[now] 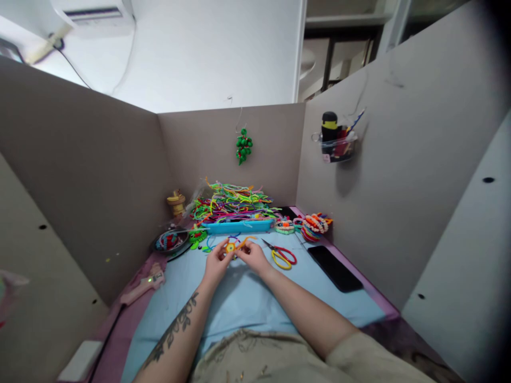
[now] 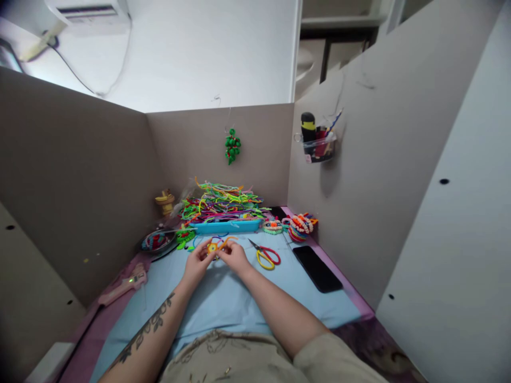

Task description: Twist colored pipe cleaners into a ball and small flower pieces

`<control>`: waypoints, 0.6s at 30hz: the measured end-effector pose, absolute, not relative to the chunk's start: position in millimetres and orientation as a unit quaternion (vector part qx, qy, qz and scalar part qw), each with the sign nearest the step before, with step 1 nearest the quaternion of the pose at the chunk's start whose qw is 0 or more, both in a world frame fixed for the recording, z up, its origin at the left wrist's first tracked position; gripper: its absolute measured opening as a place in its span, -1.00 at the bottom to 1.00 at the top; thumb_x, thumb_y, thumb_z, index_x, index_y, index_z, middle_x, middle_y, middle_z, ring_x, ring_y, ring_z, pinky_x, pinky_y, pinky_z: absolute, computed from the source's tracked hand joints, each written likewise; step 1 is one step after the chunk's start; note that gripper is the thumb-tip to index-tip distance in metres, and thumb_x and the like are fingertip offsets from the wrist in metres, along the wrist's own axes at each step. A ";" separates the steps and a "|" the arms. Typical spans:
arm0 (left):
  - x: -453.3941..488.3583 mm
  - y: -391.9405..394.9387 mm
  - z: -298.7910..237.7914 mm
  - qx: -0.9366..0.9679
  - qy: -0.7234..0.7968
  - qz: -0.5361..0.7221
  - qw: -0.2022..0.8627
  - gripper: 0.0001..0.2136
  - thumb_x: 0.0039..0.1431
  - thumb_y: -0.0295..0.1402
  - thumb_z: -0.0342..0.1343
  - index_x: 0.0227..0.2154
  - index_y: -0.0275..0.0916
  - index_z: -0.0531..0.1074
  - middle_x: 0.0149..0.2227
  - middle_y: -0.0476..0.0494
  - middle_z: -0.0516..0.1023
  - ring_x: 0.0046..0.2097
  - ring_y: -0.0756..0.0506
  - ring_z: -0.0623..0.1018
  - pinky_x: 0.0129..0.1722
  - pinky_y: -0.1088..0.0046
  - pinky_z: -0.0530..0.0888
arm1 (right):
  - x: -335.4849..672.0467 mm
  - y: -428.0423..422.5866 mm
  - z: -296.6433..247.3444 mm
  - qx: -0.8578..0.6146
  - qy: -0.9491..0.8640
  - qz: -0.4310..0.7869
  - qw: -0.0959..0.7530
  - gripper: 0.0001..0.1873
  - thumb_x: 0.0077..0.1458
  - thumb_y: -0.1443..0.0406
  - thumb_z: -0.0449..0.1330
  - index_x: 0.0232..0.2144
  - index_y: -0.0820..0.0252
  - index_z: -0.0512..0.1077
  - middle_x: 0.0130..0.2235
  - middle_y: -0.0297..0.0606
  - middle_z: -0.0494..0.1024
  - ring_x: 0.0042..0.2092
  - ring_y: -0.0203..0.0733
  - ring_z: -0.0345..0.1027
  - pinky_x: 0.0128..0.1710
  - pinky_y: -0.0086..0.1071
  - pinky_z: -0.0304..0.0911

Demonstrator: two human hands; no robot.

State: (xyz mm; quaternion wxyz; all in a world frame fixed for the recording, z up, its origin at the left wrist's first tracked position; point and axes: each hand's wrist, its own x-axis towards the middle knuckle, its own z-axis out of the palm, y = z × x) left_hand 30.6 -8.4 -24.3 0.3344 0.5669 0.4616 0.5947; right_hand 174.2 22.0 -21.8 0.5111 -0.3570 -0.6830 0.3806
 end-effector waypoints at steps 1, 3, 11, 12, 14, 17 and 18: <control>31.6 -9.6 -23.6 0.573 0.462 0.590 0.332 -0.43 -0.13 -0.19 0.18 -0.01 -0.32 0.29 -0.43 -0.11 0.48 -0.48 0.01 0.42 -0.52 0.53 0.34 | 174.0 21.7 -21.9 -0.365 -0.679 0.374 0.515 -0.76 -0.14 0.15 0.19 -0.57 0.23 0.34 -0.61 -0.43 0.25 -0.54 -0.37 0.08 -0.53 -0.48 0.04; 33.2 -12.5 -21.1 0.588 0.461 0.579 0.326 -0.44 -0.11 -0.19 0.17 -0.01 -0.33 0.29 -0.48 -0.07 0.45 -0.54 0.05 0.35 -0.57 0.56 0.27 | 174.0 22.0 -21.9 -0.365 -0.668 0.388 0.519 -0.76 -0.13 0.16 0.18 -0.59 0.23 0.33 -0.60 -0.42 0.27 -0.53 -0.37 0.09 -0.51 -0.48 0.05; 36.3 -22.2 -12.2 0.625 0.454 0.552 0.313 -0.46 -0.10 -0.19 0.16 -0.02 -0.29 0.30 -0.61 0.08 0.27 -0.62 0.11 0.14 -0.63 0.58 0.08 | 174.2 26.3 -25.2 -0.305 -0.635 0.493 0.511 -0.72 -0.12 0.17 0.17 -0.66 0.23 0.25 -0.61 -0.44 0.24 -0.53 -0.40 0.08 -0.48 -0.48 0.04; 36.2 -22.1 -12.5 0.628 0.453 0.549 0.314 -0.46 -0.10 -0.20 0.16 -0.01 -0.30 0.29 -0.61 0.08 0.27 -0.62 0.11 0.14 -0.62 0.58 0.08 | 174.3 26.7 -25.4 -0.305 -0.635 0.491 0.512 -0.73 -0.12 0.18 0.17 -0.66 0.23 0.25 -0.61 -0.44 0.24 -0.53 -0.40 0.08 -0.48 -0.48 0.04; 36.0 -21.0 -13.7 0.632 0.453 0.547 0.311 -0.46 -0.08 -0.21 0.15 -0.01 -0.30 0.28 -0.60 0.07 0.29 -0.61 0.11 0.14 -0.62 0.59 0.08 | 174.4 27.3 -25.3 -0.308 -0.638 0.485 0.514 -0.74 -0.13 0.20 0.17 -0.67 0.23 0.25 -0.61 -0.44 0.24 -0.52 -0.39 0.08 -0.47 -0.47 0.04; 35.5 -18.2 -16.7 0.631 0.454 0.548 0.308 -0.47 -0.06 -0.21 0.14 -0.01 -0.31 0.27 -0.57 0.05 0.33 -0.61 0.12 0.17 -0.62 0.60 0.09 | 174.3 27.8 -24.3 -0.317 -0.639 0.466 0.524 -0.75 -0.13 0.22 0.16 -0.68 0.23 0.24 -0.62 -0.45 0.21 -0.53 -0.39 0.06 -0.48 -0.47 0.02; 35.4 -17.3 -17.7 0.630 0.454 0.548 0.310 -0.48 -0.06 -0.21 0.14 -0.01 -0.32 0.27 -0.56 0.03 0.36 -0.60 0.12 0.18 -0.62 0.60 0.10 | 174.2 27.7 -23.7 -0.319 -0.637 0.460 0.530 -0.76 -0.14 0.23 0.15 -0.68 0.23 0.24 -0.62 -0.45 0.20 -0.53 -0.39 0.06 -0.49 -0.48 0.02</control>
